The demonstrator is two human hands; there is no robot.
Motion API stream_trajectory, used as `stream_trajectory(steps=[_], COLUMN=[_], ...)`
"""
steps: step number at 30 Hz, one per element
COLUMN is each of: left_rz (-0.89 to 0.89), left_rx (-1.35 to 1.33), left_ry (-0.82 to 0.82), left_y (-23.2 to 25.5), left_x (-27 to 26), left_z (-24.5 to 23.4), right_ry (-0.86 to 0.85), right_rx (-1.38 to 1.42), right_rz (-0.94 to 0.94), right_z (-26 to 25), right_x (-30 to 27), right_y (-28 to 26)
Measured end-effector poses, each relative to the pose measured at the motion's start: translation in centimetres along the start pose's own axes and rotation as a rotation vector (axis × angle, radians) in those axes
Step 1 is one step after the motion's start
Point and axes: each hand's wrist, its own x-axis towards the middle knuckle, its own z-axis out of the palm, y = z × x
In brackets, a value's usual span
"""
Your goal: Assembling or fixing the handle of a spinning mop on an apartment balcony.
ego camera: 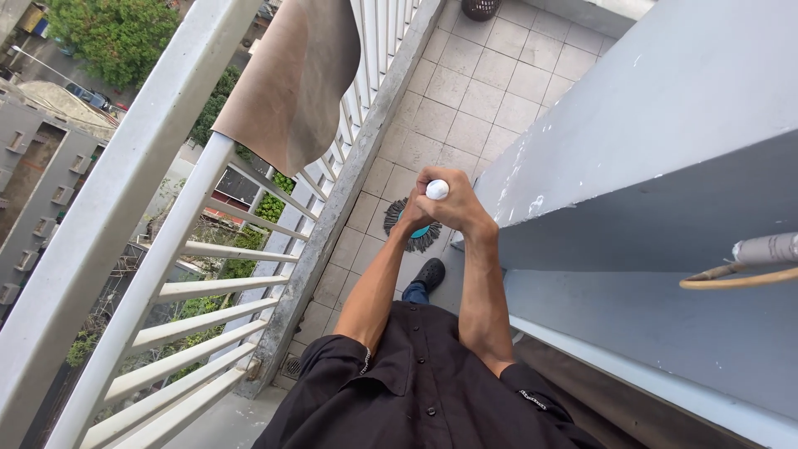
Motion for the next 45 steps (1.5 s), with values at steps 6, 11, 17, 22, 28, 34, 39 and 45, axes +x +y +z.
stream_trajectory(steps=[6,11,17,22,28,34,39,45], left_rz=[-0.06,0.023,0.109,0.207,0.161,0.077,0.037,0.006], left_rx=[-0.008,0.0,0.036,0.016,0.059,0.116,0.114,0.212], left_ry=[-0.072,-0.04,-0.004,0.017,0.037,0.051,0.065,0.023], left_y=[-0.8,-0.8,-2.3,-2.0,-2.6,-1.3,-0.5,-2.8], left_x=[4.0,6.7,10.5,13.0,14.8,14.6,13.4,12.6], left_z=[1.4,2.6,3.5,3.7,4.6,4.8,5.4,6.0], right_ry=[0.01,0.036,0.035,0.031,0.048,0.072,0.081,0.082], right_rx=[-0.001,-0.031,-0.036,-0.055,-0.056,-0.026,0.029,0.072], right_rz=[0.009,-0.027,-0.081,-0.085,-0.142,-0.078,-0.13,-0.129], right_z=[-2.7,-4.6,-6.3,-7.5,-8.6,-8.9,-8.8,-7.9], right_x=[1.9,3.3,5.5,7.1,8.0,8.2,7.7,6.4], right_y=[1.3,2.7,4.1,4.9,5.9,6.8,7.8,9.4])
